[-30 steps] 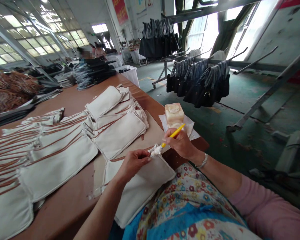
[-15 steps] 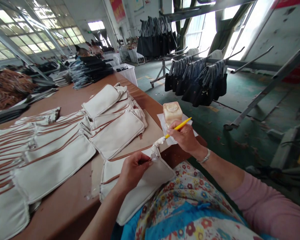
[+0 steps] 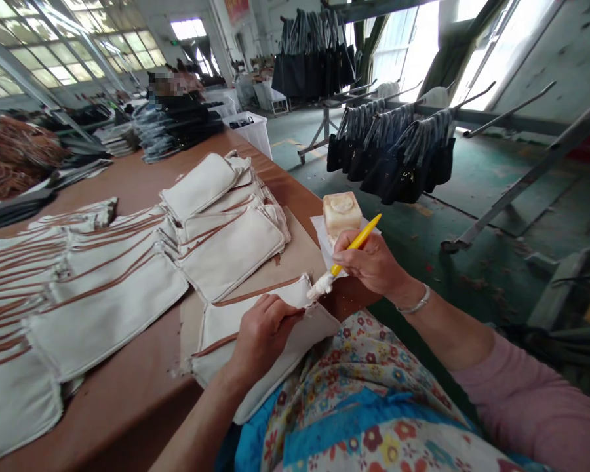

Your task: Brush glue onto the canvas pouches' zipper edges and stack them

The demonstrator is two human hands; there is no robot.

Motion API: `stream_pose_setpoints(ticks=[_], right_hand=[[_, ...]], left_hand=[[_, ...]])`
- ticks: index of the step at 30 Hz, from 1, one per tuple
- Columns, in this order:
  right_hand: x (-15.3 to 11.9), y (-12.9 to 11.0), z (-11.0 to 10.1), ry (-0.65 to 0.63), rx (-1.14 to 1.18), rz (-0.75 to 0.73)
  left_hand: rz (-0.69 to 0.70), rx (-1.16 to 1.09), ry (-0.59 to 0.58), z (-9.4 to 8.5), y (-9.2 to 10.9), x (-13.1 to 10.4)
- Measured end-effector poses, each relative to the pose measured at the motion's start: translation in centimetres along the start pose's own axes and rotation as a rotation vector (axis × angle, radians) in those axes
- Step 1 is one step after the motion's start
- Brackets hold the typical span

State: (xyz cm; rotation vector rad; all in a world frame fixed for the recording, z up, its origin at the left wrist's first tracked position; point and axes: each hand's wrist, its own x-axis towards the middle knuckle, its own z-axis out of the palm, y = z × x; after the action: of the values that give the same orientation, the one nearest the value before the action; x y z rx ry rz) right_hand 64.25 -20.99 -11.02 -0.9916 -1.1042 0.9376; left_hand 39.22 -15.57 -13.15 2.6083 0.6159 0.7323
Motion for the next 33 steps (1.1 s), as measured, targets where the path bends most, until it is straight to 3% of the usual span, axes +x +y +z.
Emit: stream_pose_setpoints(ticks=[2,5,6,9,11,13,16,19,23,25,26,27,29,31,33], right_hand=[[0.0,0.2,0.6,-0.008,-0.063,-0.008],[-0.7,0.2,1.6,-0.149,-0.063,0.075],[-1.0,0.2,1.8,-0.122,-0.006,0.116],[-1.5,0.2,1.3,0.121,0.152,0.153],[-1.5,0.6,0.8,0.185,0.162,0.187],[-1.7,1.3,0.1,0.207,0.169,0.240],[-2.6,2.7,-1.4,0.247,0.175,0.310],[-3.8,4.3,-3.2,0.319,0.172,0.346],[-5.2,4.9,-4.0,0.392,0.149,0.375],[-5.7,4.2,-3.4,0.398,0.149,0.363],[-5.8,3.8,-2.9,0.396,0.151,0.352],[-6.0,3.3,-2.4,0.396,0.154,0.340],[-5.9,2.3,-1.7,0.411,0.161,0.308],[-5.6,1.6,-1.3,0.432,0.172,0.273],[-5.0,1.1,-1.2,0.446,0.182,0.234]], left_hand=[[-0.057,-0.003,-0.019,0.0,-0.4,-0.2],[-0.246,0.064,-0.101,0.6,-1.3,-1.2],[-0.319,0.117,-0.142,1.0,-1.7,-1.8],[-0.429,0.312,-0.227,2.2,-2.9,-4.1],[-0.393,0.404,-0.189,2.5,-3.4,-5.6],[-0.335,0.453,-0.085,1.4,-3.4,-6.6],[-0.283,0.514,0.027,-3.4,-3.3,-7.0],[-0.294,0.637,0.042,-11.3,-5.2,-6.4],[-0.447,0.862,-0.048,-22.2,-11.7,-5.1],[-0.499,0.982,-0.047,-25.4,-15.3,-4.4],[-0.499,1.022,0.011,-26.0,-16.9,-4.0],[-0.500,1.045,0.062,-25.7,-18.1,-3.5],[-0.487,1.035,0.136,-22.9,-19.4,-2.5],[-0.432,0.874,0.072,-17.3,-19.0,-1.5],[-0.333,0.551,-0.101,-10.6,-17.0,-0.4]])
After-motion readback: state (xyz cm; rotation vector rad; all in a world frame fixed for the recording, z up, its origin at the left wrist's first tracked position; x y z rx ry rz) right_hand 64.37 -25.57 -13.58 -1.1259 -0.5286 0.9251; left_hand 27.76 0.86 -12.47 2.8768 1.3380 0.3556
